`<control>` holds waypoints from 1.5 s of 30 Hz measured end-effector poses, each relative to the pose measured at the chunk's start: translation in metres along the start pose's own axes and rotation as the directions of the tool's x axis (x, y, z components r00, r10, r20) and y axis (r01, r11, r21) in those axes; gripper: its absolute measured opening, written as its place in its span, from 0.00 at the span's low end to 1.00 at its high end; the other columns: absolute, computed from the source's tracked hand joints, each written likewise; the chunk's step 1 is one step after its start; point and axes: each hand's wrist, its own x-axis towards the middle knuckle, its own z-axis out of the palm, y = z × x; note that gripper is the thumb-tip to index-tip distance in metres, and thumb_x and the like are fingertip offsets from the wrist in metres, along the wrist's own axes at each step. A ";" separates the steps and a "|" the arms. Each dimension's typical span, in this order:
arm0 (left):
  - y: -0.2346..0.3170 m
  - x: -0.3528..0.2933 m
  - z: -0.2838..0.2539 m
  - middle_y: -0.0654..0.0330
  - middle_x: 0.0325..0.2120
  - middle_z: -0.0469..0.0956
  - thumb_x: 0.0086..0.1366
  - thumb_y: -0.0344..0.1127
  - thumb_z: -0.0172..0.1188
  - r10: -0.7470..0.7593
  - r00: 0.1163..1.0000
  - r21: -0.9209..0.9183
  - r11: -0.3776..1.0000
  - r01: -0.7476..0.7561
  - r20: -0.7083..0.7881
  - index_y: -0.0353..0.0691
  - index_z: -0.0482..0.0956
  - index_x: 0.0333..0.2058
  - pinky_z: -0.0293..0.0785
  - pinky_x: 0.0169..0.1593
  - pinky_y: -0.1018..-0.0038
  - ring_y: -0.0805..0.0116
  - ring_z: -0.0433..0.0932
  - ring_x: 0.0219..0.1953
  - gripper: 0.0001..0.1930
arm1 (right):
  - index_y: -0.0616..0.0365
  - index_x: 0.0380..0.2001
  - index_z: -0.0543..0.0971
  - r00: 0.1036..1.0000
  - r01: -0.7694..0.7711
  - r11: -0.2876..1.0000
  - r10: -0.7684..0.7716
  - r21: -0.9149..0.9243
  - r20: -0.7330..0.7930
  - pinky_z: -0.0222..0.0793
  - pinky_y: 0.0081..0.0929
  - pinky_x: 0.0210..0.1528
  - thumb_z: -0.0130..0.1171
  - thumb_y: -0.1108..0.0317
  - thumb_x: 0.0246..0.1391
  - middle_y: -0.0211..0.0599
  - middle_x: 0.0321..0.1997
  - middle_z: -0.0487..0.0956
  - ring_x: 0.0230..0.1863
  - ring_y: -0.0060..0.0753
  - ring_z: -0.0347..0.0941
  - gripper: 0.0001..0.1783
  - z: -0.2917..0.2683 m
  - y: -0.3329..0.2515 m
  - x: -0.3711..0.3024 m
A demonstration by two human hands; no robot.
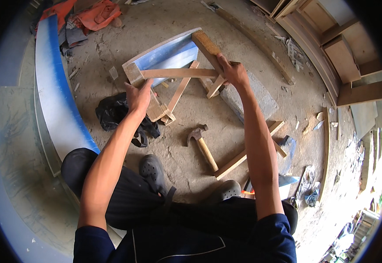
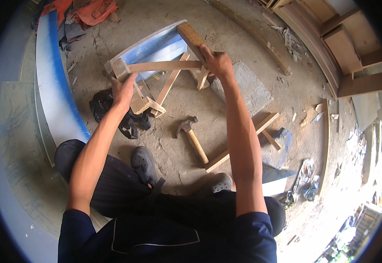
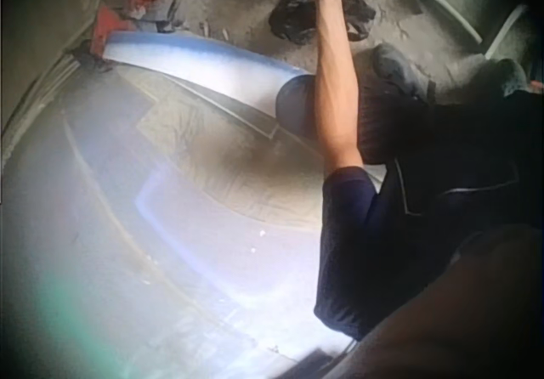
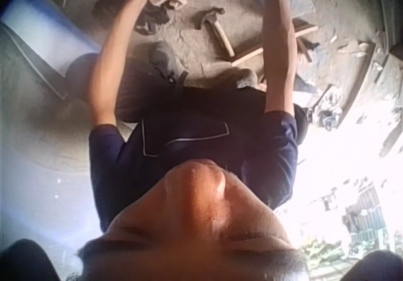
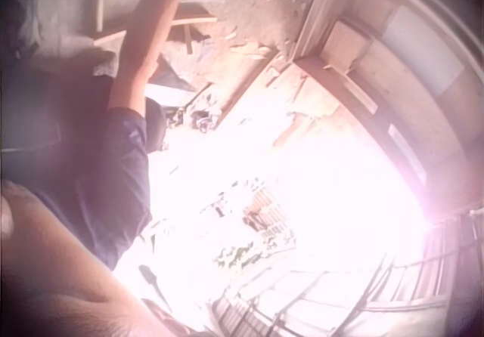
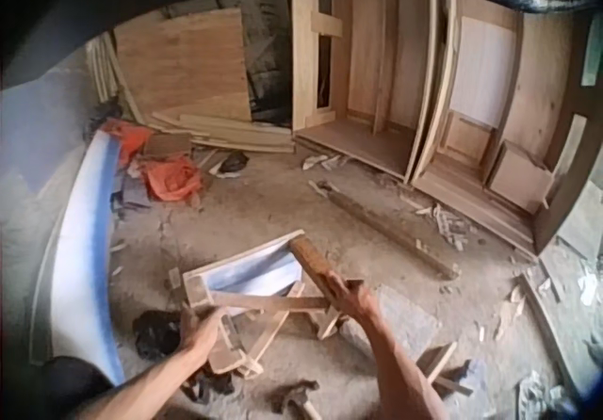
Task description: The person sits on the floor and uses a hand saw to cut a wooden plank. They position the plank on a concrete block and saw through it, creating a cut piece.
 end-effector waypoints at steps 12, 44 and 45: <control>-0.009 0.008 0.000 0.46 0.52 0.66 0.58 0.42 0.65 -0.052 0.998 -0.063 0.997 0.054 0.032 0.30 0.51 0.55 0.80 0.38 0.70 0.63 0.73 0.47 0.37 | 0.66 0.35 0.81 0.994 -0.036 0.962 0.006 -0.272 -0.109 0.71 0.43 0.47 0.50 0.32 0.52 0.52 0.37 0.80 0.44 0.48 0.78 0.40 0.006 -0.004 0.001; -0.022 0.063 -0.019 0.48 0.57 0.62 0.58 0.51 0.60 0.161 0.973 0.362 0.928 -0.092 -0.167 0.37 0.54 0.61 0.58 0.63 0.57 0.51 0.61 0.60 0.39 | 0.62 0.46 0.72 0.793 0.605 0.713 -0.494 -0.356 0.356 0.75 0.45 0.36 0.61 0.42 0.43 0.54 0.28 0.79 0.33 0.57 0.78 0.36 0.122 -0.050 -0.136; 0.004 0.048 -0.012 0.47 0.57 0.62 0.57 0.50 0.62 0.308 0.931 0.583 0.800 -0.141 -0.198 0.38 0.54 0.61 0.57 0.63 0.58 0.50 0.60 0.60 0.40 | 0.62 0.46 0.72 0.804 0.589 0.724 -0.481 -0.359 0.349 0.75 0.45 0.37 0.62 0.43 0.43 0.54 0.29 0.79 0.33 0.56 0.78 0.36 0.118 -0.041 -0.136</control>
